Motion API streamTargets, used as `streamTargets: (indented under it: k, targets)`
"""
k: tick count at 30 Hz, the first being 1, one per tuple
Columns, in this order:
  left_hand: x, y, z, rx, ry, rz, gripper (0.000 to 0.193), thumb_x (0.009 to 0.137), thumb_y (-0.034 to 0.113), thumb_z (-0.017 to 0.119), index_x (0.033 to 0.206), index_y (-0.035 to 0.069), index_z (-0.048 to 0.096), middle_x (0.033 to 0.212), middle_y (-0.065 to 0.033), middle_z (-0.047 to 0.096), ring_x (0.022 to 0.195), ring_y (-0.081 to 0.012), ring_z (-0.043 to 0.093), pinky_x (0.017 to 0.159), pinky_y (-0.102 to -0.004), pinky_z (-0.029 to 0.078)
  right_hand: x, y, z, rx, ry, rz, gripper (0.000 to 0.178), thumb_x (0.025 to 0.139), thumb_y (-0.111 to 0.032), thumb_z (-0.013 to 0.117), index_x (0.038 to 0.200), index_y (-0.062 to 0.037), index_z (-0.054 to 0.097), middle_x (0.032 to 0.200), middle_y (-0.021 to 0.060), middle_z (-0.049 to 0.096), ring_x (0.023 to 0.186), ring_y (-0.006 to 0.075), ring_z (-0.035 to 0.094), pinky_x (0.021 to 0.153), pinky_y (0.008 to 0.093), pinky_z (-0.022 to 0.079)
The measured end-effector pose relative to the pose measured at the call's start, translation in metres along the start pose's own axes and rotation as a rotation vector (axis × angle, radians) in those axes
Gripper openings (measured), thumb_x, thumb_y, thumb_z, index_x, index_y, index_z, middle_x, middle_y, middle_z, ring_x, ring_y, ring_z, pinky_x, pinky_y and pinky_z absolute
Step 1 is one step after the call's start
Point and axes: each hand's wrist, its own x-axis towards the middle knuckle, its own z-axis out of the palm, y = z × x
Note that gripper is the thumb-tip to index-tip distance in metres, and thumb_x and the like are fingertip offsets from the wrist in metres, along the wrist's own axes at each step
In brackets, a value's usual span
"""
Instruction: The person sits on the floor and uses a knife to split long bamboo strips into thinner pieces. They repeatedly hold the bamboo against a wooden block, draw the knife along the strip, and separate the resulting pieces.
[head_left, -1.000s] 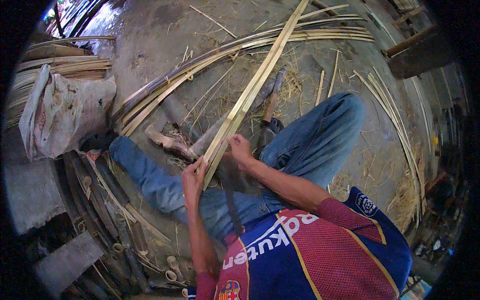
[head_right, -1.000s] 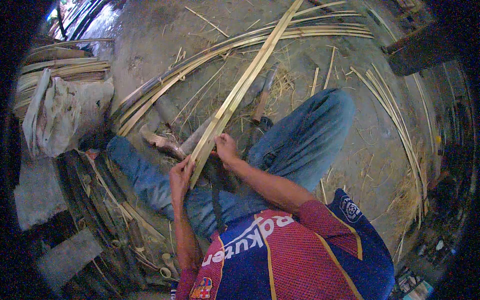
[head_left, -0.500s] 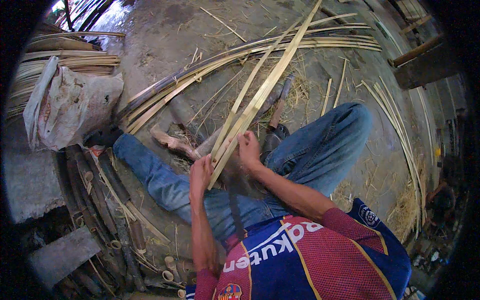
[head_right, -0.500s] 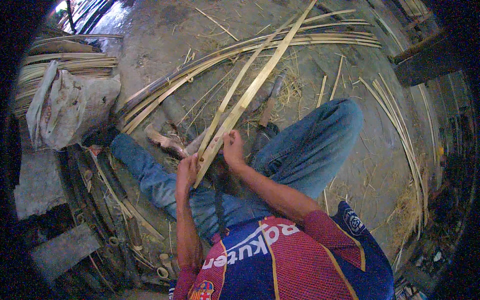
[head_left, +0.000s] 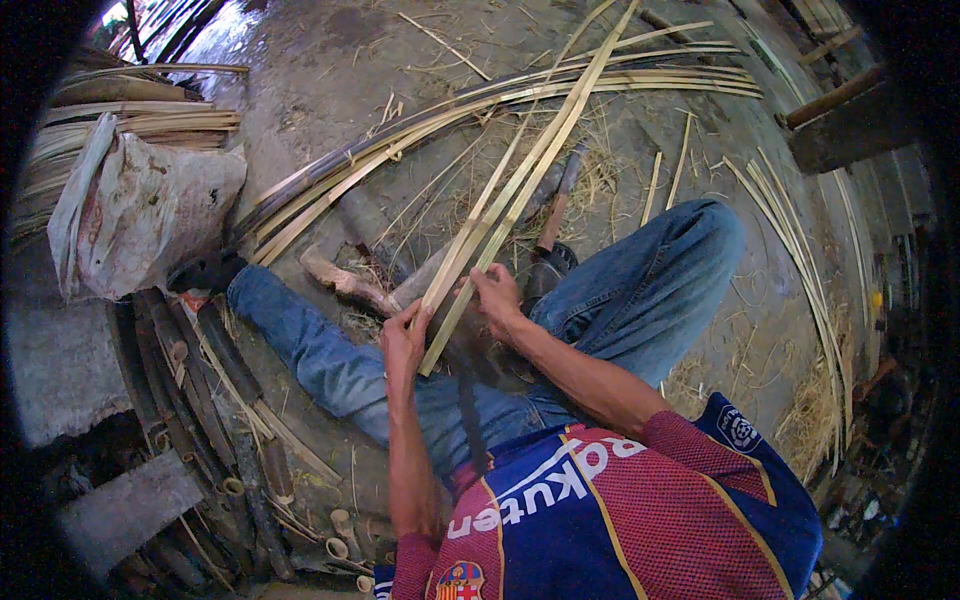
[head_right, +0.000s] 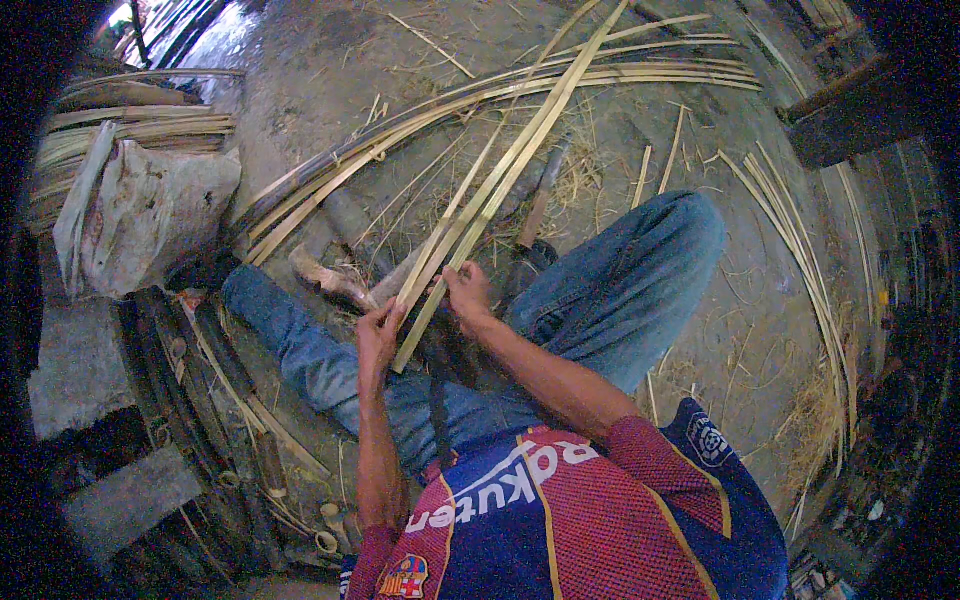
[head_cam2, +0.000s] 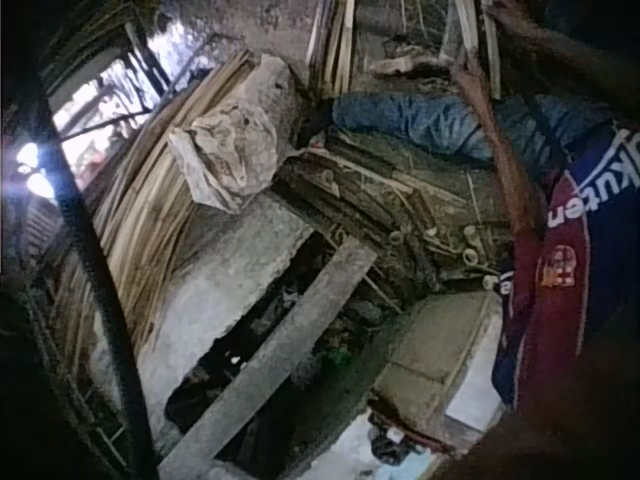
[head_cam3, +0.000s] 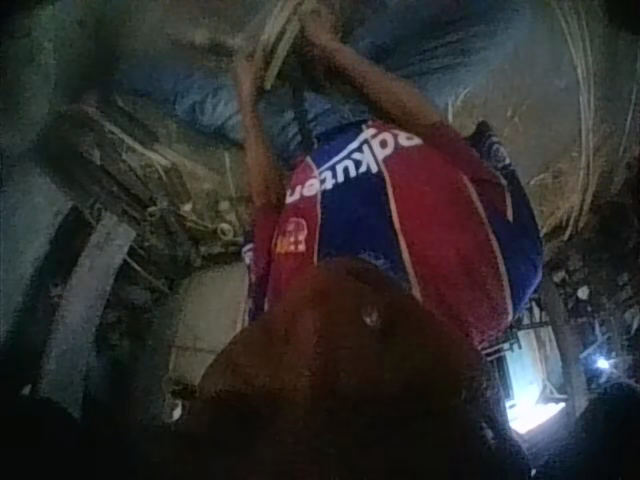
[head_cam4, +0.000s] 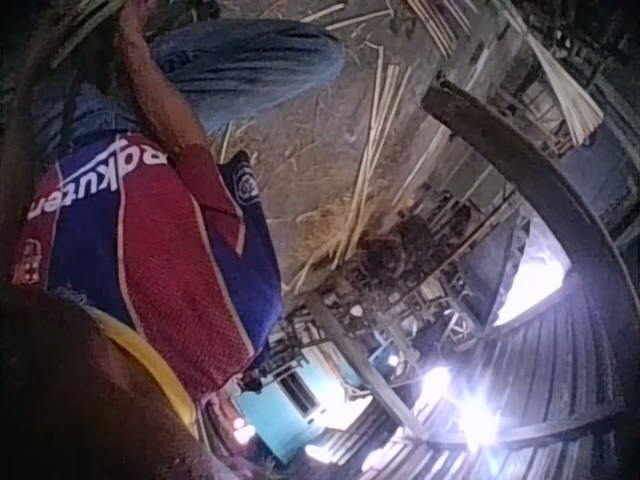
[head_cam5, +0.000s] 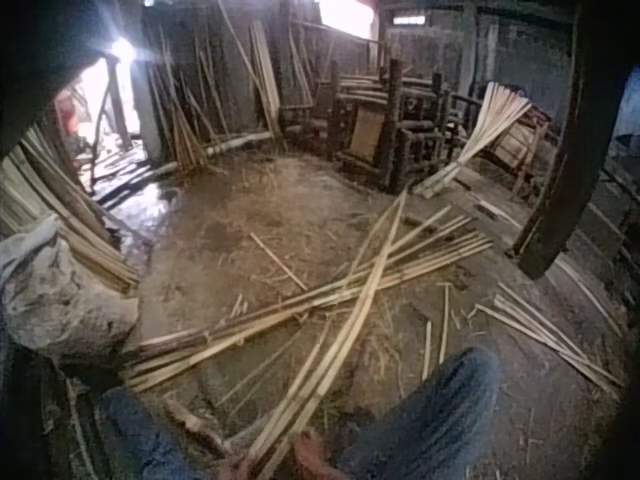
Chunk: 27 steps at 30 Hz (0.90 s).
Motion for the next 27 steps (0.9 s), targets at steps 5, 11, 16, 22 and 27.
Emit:
streamTargets:
  k: [5, 11, 16, 22, 27]
  targets:
    - [-0.006, -0.003, 0.004, 0.266, 0.111, 0.022, 0.036, 0.083, 0.028, 0.074, 0.112, 0.007, 0.072, 0.093, -0.0185, 0.072, 0.087, -0.0274, 0.069, 0.081, -0.0351, 0.051, 0.007, 0.006, -0.004, -0.008, 0.0, 0.003, 0.026, 0.097, -0.021, 0.059, 0.118, -0.0111, 0.047, 0.097, 0.0066, 0.065, 0.085, 0.0199, 0.066, 0.063, 0.0362, 0.055]
    - [-0.007, 0.014, 0.005, 0.247, 0.073, -0.019, 0.039, 0.082, 0.033, 0.075, 0.111, 0.008, 0.073, 0.083, -0.0167, 0.067, 0.086, -0.0296, 0.066, 0.078, -0.0382, 0.05, 0.008, 0.005, -0.007, -0.057, 0.024, -0.014, 0.025, 0.097, -0.019, 0.059, 0.119, -0.0108, 0.048, 0.102, 0.0055, 0.063, 0.092, 0.0181, 0.063, 0.066, 0.0361, 0.057]
    - [0.001, -0.026, -0.011, 0.192, -0.002, 0.011, 0.036, 0.088, 0.034, 0.067, 0.109, 0.005, 0.072, 0.082, -0.0228, 0.067, 0.079, -0.0314, 0.066, 0.074, -0.04, 0.05, 0.001, -0.003, 0.0, -0.179, -0.004, -0.136, 0.03, 0.097, -0.018, 0.059, 0.122, -0.008, 0.045, 0.106, 0.0083, 0.064, 0.094, 0.0185, 0.063, 0.074, 0.0348, 0.057]
    - [0.009, -0.059, -0.035, 0.043, -0.325, -0.2, 0.048, 0.095, 0.039, 0.06, 0.077, -0.005, 0.064, 0.062, -0.0014, 0.051, 0.056, -0.0107, 0.044, 0.054, -0.0335, 0.04, -0.015, -0.029, 0.021, -0.198, -0.156, -0.481, 0.031, 0.098, -0.015, 0.056, 0.124, -0.0058, 0.041, 0.105, 0.0108, 0.065, 0.095, 0.0187, 0.064, 0.08, 0.0318, 0.054]
    - [0.007, -0.052, -0.022, -0.018, -0.339, -0.168, 0.04, 0.096, 0.035, 0.061, 0.081, -0.002, 0.066, 0.061, -0.0014, 0.053, 0.055, -0.0094, 0.048, 0.05, -0.0299, 0.041, -0.008, -0.031, 0.013, 0.061, -0.166, -0.387, 0.027, 0.1, -0.012, 0.05, 0.121, -0.0059, 0.036, 0.1, 0.0145, 0.067, 0.078, 0.0232, 0.068, 0.068, 0.0381, 0.058]
